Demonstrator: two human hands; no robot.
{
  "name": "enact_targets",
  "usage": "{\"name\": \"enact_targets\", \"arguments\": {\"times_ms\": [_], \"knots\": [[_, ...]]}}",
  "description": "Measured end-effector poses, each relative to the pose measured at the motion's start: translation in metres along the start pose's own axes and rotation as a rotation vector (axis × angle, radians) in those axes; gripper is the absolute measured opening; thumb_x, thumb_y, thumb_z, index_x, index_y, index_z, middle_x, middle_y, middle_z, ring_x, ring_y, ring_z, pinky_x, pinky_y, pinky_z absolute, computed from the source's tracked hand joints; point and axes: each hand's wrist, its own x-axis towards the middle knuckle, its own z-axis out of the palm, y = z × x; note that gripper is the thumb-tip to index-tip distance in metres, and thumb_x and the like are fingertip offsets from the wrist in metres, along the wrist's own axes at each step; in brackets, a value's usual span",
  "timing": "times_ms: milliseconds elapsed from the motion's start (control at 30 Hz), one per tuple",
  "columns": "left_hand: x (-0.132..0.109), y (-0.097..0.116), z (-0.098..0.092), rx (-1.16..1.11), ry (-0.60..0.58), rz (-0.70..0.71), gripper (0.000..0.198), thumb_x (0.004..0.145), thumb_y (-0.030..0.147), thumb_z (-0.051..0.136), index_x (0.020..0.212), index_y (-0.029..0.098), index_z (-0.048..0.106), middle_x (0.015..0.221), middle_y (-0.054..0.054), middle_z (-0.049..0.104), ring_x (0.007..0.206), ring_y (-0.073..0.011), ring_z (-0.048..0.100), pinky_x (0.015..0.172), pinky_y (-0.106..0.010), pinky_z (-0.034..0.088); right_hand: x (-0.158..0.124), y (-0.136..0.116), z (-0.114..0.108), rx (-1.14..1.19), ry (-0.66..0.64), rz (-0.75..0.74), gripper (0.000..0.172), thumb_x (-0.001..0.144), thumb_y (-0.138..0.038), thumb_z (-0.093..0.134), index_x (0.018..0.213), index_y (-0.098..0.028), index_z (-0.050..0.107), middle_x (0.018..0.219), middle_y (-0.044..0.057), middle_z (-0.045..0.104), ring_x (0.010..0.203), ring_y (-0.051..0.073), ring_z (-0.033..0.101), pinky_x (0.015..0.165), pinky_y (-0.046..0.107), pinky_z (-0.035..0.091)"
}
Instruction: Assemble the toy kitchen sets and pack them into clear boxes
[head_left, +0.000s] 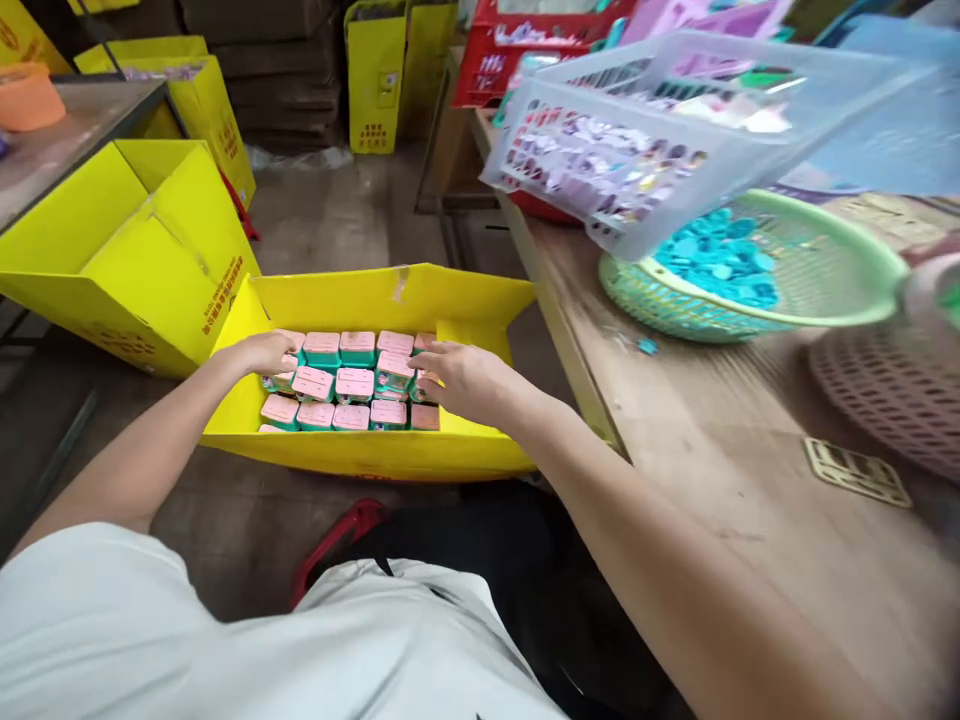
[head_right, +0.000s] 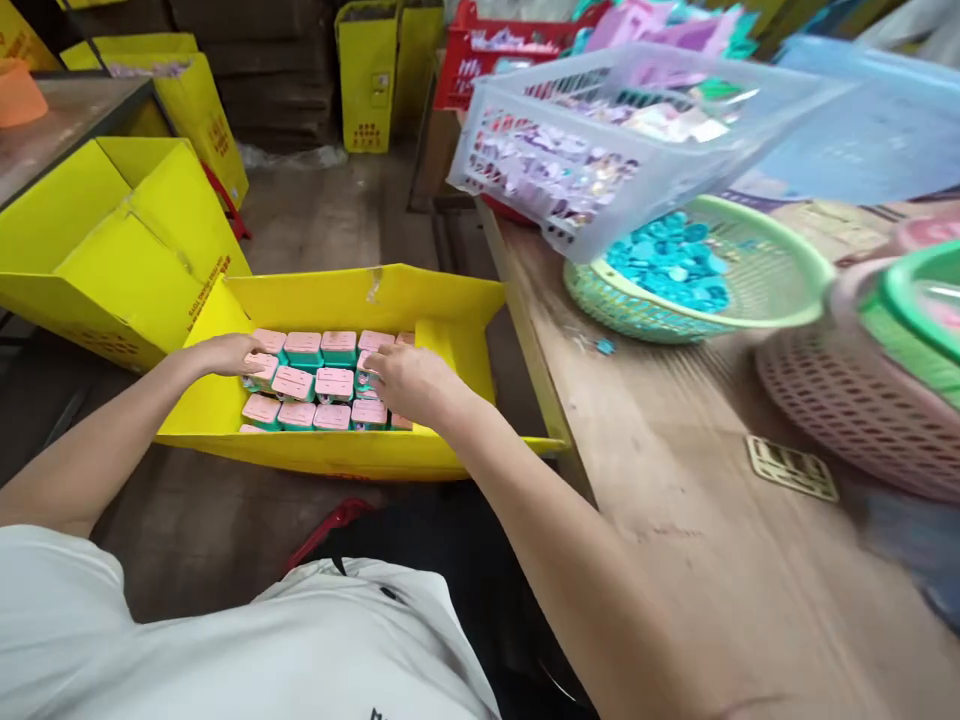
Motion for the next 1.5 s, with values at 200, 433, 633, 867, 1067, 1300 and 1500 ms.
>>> {"name": "enact_targets", "arguments": {"times_ms": [200,433,633,867,1067,1300,1500], "knots": [[0.073,-0.026,0.044,0.029,-0.130,0.031,0.061,0.079,0.048,0.069,0.135,0.024,0.063,0.128,-0.011,0.068,0.119,-0.0288,0.062,0.101,-0.033,0.045,0.079,-0.018,0.045,-0.175,-0.223,-0.131,0.035,0.096,-0.008,0.040,0.119,-0.010,0.067,0.120,0.019,0.067,0.114,0.030,0.064,0.088,0.039,0.051],[0.108,-0.013,0.099,0.082,-0.068,0.130,0.082,0.076,0.029,0.077,0.150,0.017,0.043,0.154,-0.021,0.042,0.141,-0.0380,0.039,0.111,-0.046,0.038,0.092,-0.032,0.116,-0.140,-0.479,-0.343,0.034,0.095,-0.007,0.043,0.114,-0.013,0.070,0.114,0.017,0.071,0.110,0.027,0.067,0.089,0.039,0.052],[0.118,-0.001,0.148,0.125,0.002,0.176,0.106,0.073,0.023,0.079,0.161,0.017,0.020,0.161,-0.022,0.032,0.148,-0.0442,0.025,0.116,-0.056,0.030,0.156,-0.001,0.126,-0.114,-0.391,-0.142,0.040,0.093,-0.005,0.043,0.125,-0.013,0.065,0.124,0.020,0.066,0.119,0.029,0.060,0.095,0.042,0.050],[0.122,-0.006,0.169,0.075,0.082,0.132,0.105,0.076,0.032,0.078,0.162,0.024,0.017,0.162,-0.020,0.032,0.151,-0.0459,0.019,0.117,-0.068,0.018,0.193,0.014,0.176,-0.077,-0.400,-0.092,0.053,0.089,-0.007,0.051,0.142,-0.011,0.051,0.139,0.020,0.056,0.130,0.030,0.051,0.097,0.039,0.050],[0.124,-0.004,0.173,0.033,0.114,0.112,0.089,0.083,0.039,0.071,0.159,0.017,0.029,0.155,-0.021,0.043,0.149,-0.0466,0.024,0.117,-0.067,0.022,0.209,0.007,0.198,-0.037,-0.347,-0.116,0.068,0.088,-0.010,0.053,0.154,-0.013,0.035,0.149,0.020,0.048,0.136,0.029,0.043,0.104,0.039,0.046],[0.118,-0.038,0.170,0.018,0.163,0.160,0.095,0.079,0.040,0.074,0.159,0.016,0.028,0.166,-0.018,0.026,0.154,-0.0429,0.014,0.123,-0.061,0.013,0.203,0.009,0.210,-0.035,-0.287,-0.168,0.067,0.092,-0.008,0.042,0.158,-0.016,0.030,0.156,0.020,0.040,0.142,0.032,0.036,0.106,0.048,0.044],[0.110,-0.074,0.169,0.070,0.157,-0.009,0.088,0.076,0.018,0.069,0.157,0.018,0.034,0.163,-0.020,0.030,0.148,-0.0436,0.027,0.118,-0.056,0.031,0.221,-0.027,0.214,0.040,-0.283,-0.208,0.063,0.094,-0.021,0.050,0.155,-0.014,0.034,0.149,0.022,0.046,0.139,0.034,0.039,0.106,0.049,0.042]]}}
